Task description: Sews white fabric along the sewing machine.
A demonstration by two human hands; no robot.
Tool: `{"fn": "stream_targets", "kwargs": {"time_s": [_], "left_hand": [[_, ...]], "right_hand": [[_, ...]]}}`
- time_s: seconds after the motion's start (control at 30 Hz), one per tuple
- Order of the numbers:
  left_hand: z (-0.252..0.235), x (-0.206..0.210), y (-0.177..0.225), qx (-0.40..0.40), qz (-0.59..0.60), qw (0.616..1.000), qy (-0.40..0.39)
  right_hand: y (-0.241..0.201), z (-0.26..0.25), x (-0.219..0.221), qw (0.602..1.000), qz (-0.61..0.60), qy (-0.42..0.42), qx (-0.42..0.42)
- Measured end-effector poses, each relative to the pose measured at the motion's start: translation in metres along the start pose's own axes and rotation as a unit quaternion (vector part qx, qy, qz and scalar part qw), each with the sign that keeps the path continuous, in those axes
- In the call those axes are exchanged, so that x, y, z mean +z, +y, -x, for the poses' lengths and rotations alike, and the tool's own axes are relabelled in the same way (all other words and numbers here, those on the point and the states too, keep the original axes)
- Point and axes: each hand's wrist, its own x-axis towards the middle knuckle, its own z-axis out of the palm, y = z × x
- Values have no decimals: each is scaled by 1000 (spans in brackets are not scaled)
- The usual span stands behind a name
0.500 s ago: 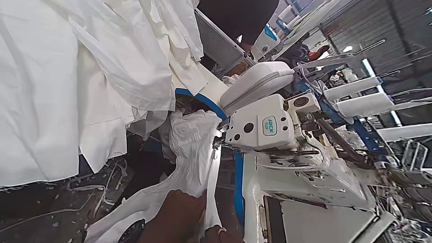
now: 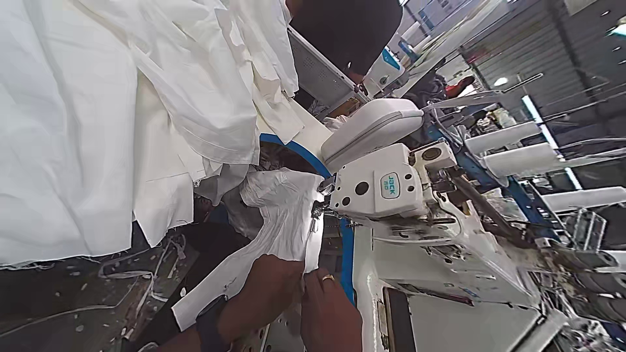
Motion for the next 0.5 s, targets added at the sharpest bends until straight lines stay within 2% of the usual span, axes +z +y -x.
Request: {"fn": "stream_targets", "kwargs": {"time_s": [0.07,0.13,0.17,0.23,0.33,0.37,0.4,0.47,0.5], "left_hand": [[1,3,1,-28,3,999,36],[-8,-2,18,-89,-56,994,28],[-19,-5,26,-115,-96,988,-19],[-46,-3,45,-163,-156,957,-181],[-73,9,68,-157,-232,923,-264],[-68,10,72,-165,-233,923,-257],[-55,10,73,-171,-232,933,-217],[-18,12,59,-129,-242,960,-46],[-4,12,50,-112,-220,969,9]], "right_hand": [[20,2,8,995,-85,45,25],[58,5,-3,982,-169,60,63],[77,5,-6,976,-194,75,67],[97,9,-6,968,-218,104,62],[91,14,-10,976,-174,119,47],[87,21,-12,982,-143,110,53],[83,30,-11,987,-115,93,61],[73,47,-2,993,-85,47,72],[67,54,4,994,-79,35,61]]}}
